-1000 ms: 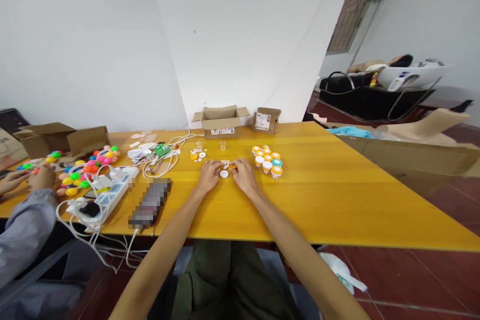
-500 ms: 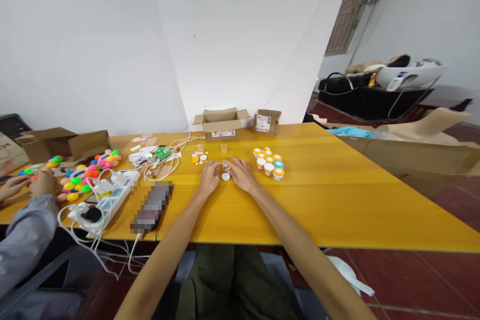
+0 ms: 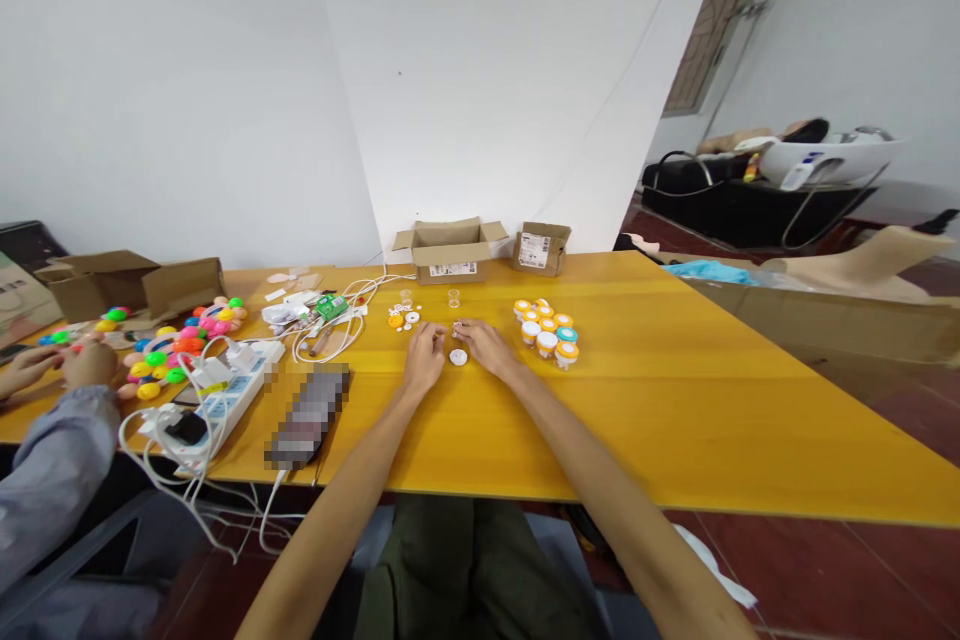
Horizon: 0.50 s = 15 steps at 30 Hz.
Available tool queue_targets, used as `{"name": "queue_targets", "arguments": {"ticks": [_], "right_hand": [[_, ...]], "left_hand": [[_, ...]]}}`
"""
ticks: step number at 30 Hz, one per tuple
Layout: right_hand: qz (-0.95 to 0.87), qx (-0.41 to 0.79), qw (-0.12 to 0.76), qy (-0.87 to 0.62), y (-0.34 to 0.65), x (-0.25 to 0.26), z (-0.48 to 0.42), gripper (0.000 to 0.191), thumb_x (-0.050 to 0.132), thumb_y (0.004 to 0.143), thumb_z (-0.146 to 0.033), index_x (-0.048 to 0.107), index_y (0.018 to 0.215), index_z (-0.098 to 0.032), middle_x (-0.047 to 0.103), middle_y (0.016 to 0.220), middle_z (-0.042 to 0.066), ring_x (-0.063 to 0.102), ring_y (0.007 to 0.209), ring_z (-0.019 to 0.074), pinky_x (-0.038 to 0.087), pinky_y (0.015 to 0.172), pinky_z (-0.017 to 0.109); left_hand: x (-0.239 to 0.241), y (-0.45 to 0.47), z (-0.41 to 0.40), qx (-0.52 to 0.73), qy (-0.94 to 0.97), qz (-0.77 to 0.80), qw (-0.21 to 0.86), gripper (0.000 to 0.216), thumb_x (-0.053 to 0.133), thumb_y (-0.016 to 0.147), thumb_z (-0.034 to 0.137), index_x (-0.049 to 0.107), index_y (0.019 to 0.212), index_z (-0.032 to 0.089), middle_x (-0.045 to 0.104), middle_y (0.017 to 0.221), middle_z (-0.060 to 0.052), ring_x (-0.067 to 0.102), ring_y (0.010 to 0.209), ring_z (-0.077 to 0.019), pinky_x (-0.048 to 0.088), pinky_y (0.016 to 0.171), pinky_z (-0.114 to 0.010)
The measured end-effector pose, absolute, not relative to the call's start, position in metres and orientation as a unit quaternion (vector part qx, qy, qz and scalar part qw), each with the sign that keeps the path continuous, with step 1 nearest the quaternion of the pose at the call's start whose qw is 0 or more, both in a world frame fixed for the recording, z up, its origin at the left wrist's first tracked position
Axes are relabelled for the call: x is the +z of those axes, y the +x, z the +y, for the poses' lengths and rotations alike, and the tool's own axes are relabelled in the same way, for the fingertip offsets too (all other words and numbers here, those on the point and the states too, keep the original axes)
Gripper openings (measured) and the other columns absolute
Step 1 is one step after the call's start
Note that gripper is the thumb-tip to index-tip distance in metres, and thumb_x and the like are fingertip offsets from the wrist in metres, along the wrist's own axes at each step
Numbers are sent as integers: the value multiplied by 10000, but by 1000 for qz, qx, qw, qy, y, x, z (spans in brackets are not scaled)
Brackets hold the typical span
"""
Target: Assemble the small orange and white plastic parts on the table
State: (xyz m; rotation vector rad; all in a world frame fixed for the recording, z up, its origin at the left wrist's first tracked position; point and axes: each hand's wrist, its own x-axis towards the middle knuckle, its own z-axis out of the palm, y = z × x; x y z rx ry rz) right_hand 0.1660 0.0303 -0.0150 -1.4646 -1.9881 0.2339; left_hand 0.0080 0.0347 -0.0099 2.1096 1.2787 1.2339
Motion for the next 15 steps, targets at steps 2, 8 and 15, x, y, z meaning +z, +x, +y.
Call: {"name": "queue_targets", "arguments": {"ticks": [2, 8, 15], "right_hand": [[-750, 77, 313, -577, 164, -12, 36, 264, 554, 912, -108, 754, 947, -278, 743, 1173, 59, 687, 1100, 211, 519, 910, 301], [-736, 57, 286, -611, 159, -7, 54, 225, 541, 934, -169, 739, 916, -276, 754, 1063, 70, 699, 988, 208, 505, 804, 278], [-701, 69, 296, -645, 155, -4, 66, 197, 570, 925, -175, 751, 964, -241, 725, 1134, 109, 687, 1030, 233, 511, 848, 310]], "left_hand": [[-10, 8, 34, 439, 751, 454, 194, 228, 533, 831, 37, 672, 871, 212, 689, 950, -37, 641, 884, -171, 519, 846, -319], [-12, 10, 33, 441, 748, 455, 195, 243, 541, 819, 30, 679, 882, 220, 691, 951, -31, 643, 872, -170, 518, 844, -316], [-12, 11, 32, 440, 748, 458, 194, 224, 537, 828, 46, 677, 872, 215, 694, 918, -35, 645, 854, -174, 514, 835, -312]]}}
